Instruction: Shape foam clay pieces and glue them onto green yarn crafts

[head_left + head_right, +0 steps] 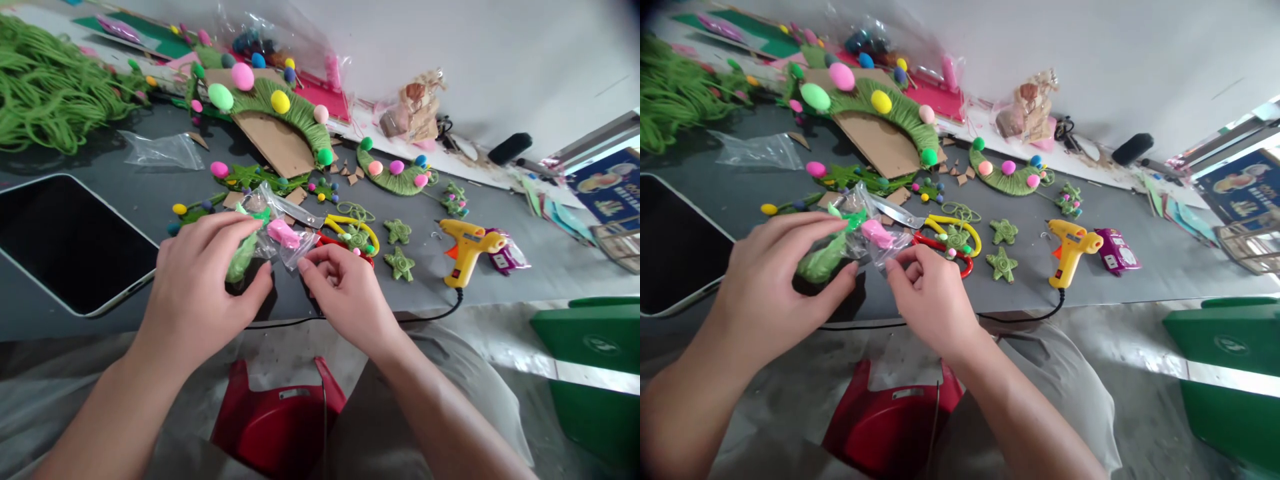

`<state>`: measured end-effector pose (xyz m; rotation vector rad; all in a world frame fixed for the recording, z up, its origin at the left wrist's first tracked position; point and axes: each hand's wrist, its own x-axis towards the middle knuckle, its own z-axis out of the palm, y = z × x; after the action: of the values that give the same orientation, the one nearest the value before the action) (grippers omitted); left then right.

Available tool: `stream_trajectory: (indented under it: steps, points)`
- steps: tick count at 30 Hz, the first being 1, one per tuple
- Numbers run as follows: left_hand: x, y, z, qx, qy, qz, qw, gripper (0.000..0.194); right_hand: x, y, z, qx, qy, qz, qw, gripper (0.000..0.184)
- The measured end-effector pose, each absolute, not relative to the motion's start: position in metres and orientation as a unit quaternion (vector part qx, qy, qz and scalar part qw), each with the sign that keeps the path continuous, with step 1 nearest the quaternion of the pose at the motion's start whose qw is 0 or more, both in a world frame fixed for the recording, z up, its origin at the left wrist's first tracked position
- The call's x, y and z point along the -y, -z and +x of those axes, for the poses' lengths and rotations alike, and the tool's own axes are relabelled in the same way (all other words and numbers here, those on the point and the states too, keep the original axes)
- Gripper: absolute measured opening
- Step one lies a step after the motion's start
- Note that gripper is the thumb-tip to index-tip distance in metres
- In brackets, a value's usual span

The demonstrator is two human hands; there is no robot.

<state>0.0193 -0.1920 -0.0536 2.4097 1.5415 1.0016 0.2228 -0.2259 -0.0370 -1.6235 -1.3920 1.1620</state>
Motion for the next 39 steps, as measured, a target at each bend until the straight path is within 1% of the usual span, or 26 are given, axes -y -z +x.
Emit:
stream_trajectory:
  steps: [4, 6, 11, 15, 17, 22, 26, 29, 34, 37, 39]
  points:
    - [0.192, 0.054, 0.019, -0.521, -0.341, 0.782, 0.040, 0.042, 0.225, 0.038, 0.223, 0.535, -0.444, -0.629, 0.348, 0.032]
    - [0.191, 0.054, 0.018, -0.517, -0.337, 0.786, 0.049, 0.042, 0.224, 0.038, 0.223, 0.539, -0.439, -0.631, 0.344, 0.032]
    - [0.190, 0.052, 0.019, -0.554, -0.358, 0.748, 0.074, 0.043, 0.223, 0.040, 0.223, 0.553, -0.419, -0.636, 0.338, 0.027]
    - [0.192, 0.051, 0.022, -0.579, -0.330, 0.742, 0.077, 0.037, 0.224, 0.043, 0.224, 0.558, -0.414, -0.634, 0.339, 0.023]
    - [0.192, 0.053, 0.023, -0.588, -0.336, 0.732, 0.072, 0.034, 0.225, 0.044, 0.224, 0.558, -0.414, -0.632, 0.343, 0.022]
    - [0.187, 0.059, 0.022, -0.595, -0.319, 0.732, 0.097, 0.038, 0.227, 0.046, 0.224, 0.563, -0.410, -0.627, 0.350, 0.021]
    - [0.185, 0.057, 0.025, -0.595, -0.285, 0.744, 0.108, 0.036, 0.228, 0.047, 0.224, 0.563, -0.406, -0.623, 0.361, 0.020]
    - [0.185, 0.055, 0.027, -0.591, -0.287, 0.745, 0.115, 0.036, 0.229, 0.047, 0.223, 0.563, -0.402, -0.622, 0.367, 0.018]
    - [0.185, 0.056, 0.026, -0.557, -0.364, 0.737, 0.117, 0.033, 0.228, 0.048, 0.223, 0.566, -0.402, -0.617, 0.370, 0.016]
    - [0.189, 0.051, 0.025, -0.505, -0.470, 0.710, 0.142, 0.034, 0.229, 0.047, 0.222, 0.557, -0.411, -0.610, 0.385, 0.016]
    - [0.195, 0.044, 0.026, -0.463, -0.552, 0.673, 0.168, 0.034, 0.231, 0.045, 0.222, 0.543, -0.411, -0.602, 0.418, 0.016]
